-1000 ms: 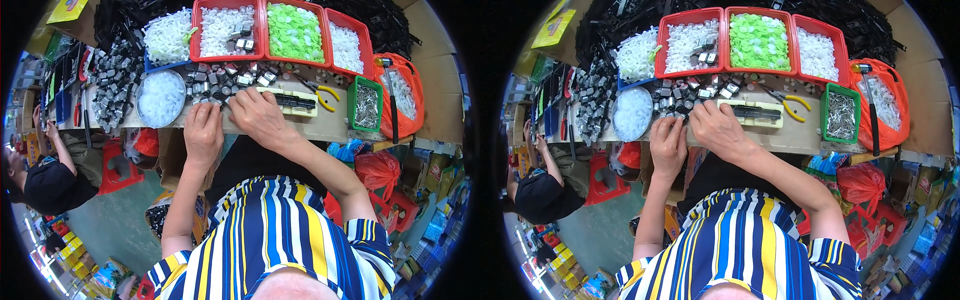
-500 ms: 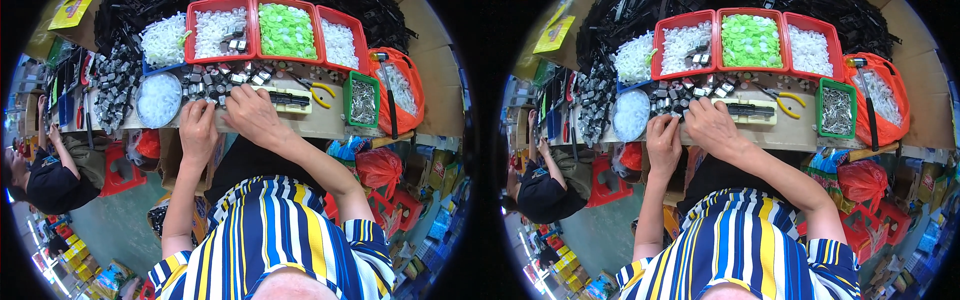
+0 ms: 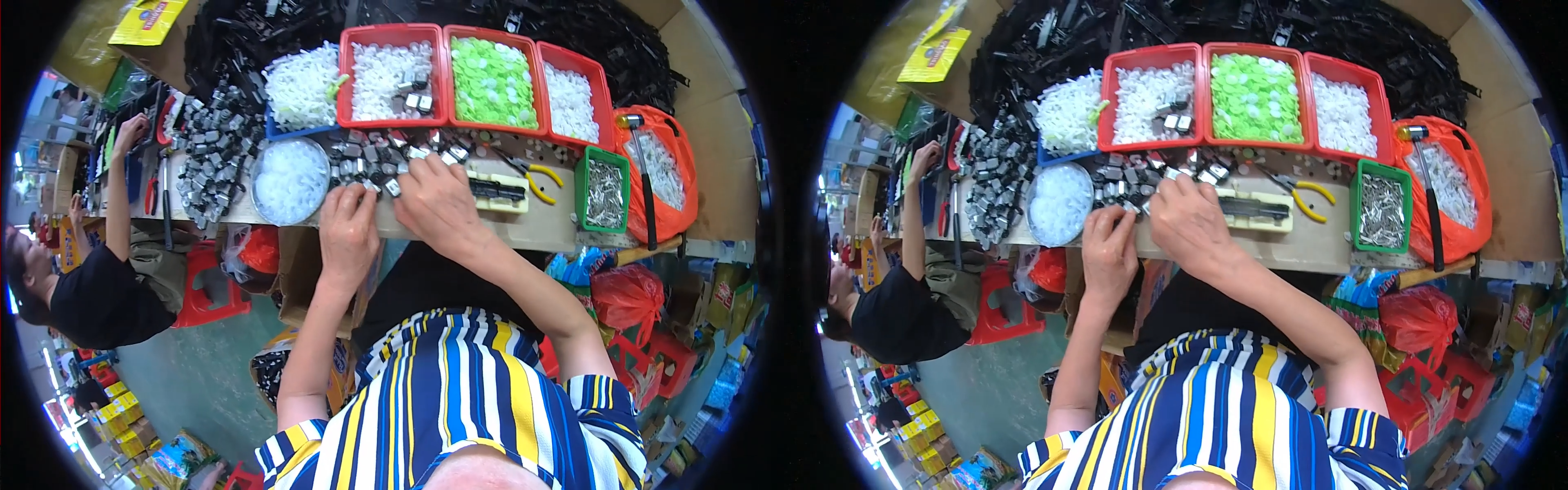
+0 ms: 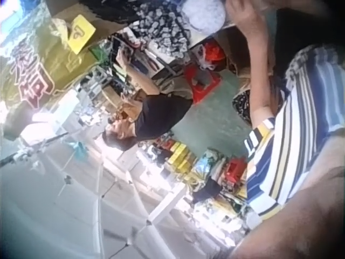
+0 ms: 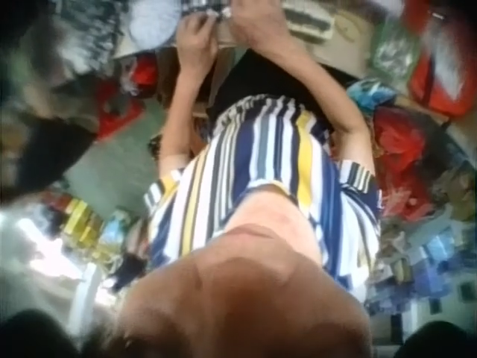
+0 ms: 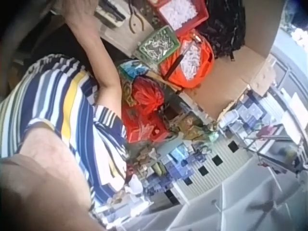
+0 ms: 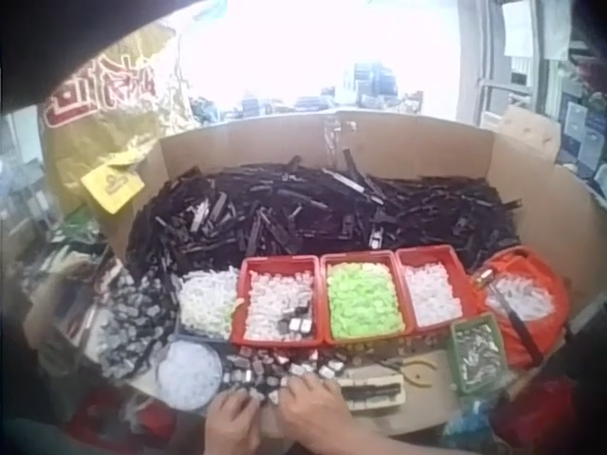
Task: Assembling small toy parts using hands and tools at a factory workbench.
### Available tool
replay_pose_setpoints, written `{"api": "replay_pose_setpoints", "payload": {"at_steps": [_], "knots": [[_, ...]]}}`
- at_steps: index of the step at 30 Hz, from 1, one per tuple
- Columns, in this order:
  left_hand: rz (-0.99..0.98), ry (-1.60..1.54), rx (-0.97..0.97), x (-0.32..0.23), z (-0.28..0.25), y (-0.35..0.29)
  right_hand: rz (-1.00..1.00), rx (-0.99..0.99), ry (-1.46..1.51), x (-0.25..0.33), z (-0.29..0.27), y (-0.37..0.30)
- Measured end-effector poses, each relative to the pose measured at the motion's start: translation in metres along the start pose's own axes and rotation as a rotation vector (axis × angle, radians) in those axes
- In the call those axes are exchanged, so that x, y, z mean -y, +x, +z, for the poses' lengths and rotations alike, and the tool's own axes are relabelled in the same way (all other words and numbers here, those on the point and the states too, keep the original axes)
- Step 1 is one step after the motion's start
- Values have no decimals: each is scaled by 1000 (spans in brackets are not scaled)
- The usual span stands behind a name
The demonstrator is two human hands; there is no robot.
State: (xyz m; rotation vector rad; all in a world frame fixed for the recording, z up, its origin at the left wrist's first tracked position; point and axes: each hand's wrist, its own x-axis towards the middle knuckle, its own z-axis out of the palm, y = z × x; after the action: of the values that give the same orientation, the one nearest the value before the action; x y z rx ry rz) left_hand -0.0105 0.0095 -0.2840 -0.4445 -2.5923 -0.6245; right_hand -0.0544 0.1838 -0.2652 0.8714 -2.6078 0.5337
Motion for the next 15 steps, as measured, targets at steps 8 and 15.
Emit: {"api": "replay_pose_setpoints", "payload": {"at_steps": [8,15], "knots": [[-197,-614,9,-28,-19,10,386,437,1029,-23,-44,5],[-310,-744,231,-33,-18,21,118,-366,795,-10,-151,-17]]}}
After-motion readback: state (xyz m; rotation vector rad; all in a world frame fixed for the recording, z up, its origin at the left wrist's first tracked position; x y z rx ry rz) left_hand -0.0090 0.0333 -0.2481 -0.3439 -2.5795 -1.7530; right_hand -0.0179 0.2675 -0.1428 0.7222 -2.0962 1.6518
